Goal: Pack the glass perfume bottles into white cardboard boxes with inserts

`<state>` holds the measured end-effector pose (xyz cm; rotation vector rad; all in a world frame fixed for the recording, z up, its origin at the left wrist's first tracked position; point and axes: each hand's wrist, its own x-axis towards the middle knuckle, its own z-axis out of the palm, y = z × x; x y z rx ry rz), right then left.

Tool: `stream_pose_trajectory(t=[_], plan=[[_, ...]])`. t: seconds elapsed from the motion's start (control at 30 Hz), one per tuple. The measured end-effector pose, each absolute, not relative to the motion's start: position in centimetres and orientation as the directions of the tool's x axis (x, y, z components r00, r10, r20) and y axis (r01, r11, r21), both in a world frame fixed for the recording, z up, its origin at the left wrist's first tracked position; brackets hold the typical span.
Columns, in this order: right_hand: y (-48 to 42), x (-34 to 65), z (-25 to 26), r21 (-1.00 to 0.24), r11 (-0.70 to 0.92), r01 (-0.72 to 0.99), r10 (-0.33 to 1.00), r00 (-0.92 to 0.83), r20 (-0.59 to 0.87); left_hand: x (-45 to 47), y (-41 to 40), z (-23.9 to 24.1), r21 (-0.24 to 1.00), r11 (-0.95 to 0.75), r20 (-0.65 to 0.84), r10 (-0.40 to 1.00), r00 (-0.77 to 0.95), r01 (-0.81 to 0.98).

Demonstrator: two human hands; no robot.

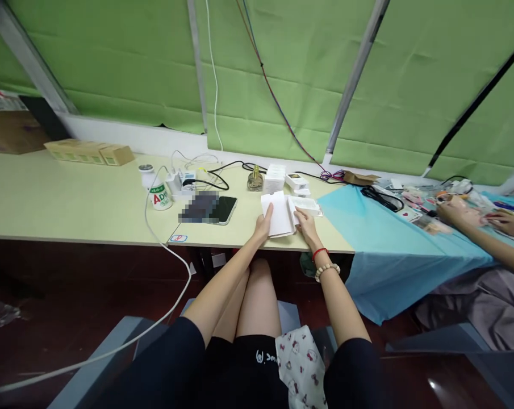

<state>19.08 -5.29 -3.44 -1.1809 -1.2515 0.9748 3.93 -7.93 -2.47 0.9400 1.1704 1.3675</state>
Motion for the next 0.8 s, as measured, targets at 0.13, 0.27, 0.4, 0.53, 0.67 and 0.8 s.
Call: stream_pose_trajectory(t=[0.13,0.27,0.4,0.53,0.67,0.8], plan=[[-4.6,19.7,-3.6,-0.956,0.236,-0.172,0.918,0.362,0.162,3.6,-7.8,-2.2,0.978,0.04,-0.061,0.993,-0.097,-0.206],[-4.3,20.4,-3.6,-0.907,0.293,-0.303,0.837,0.54,0.09,3.5,-7.0,-2.7,0.921,0.083,-0.099,0.995,-0.024,-0.38],[-4.3,20.2,-3.7,-0.918,0.271,-0.29,0.878,0.466,0.112,3.5,-6.8,-3.0,0.908,0.082,-0.091,0.996,-0.003,-0.412],[-4.2,19.8,-4.0,-0.932,0.293,-0.212,0.905,0.375,0.2,3.5,-7.0,-2.8,0.905,0.049,-0.053,0.999,0.002,-0.423],[-3.9,20.0,-4.3,-0.919,0.299,-0.256,0.877,0.453,0.159,3.3,-6.9,-2.6,0.892,0.094,-0.09,0.995,0.03,-0.442],[-3.9,20.1,-4.2,-0.917,0.279,-0.284,0.892,0.431,0.138,3.3,-6.7,-2.6,0.884,0.088,-0.091,0.996,0.014,-0.459]])
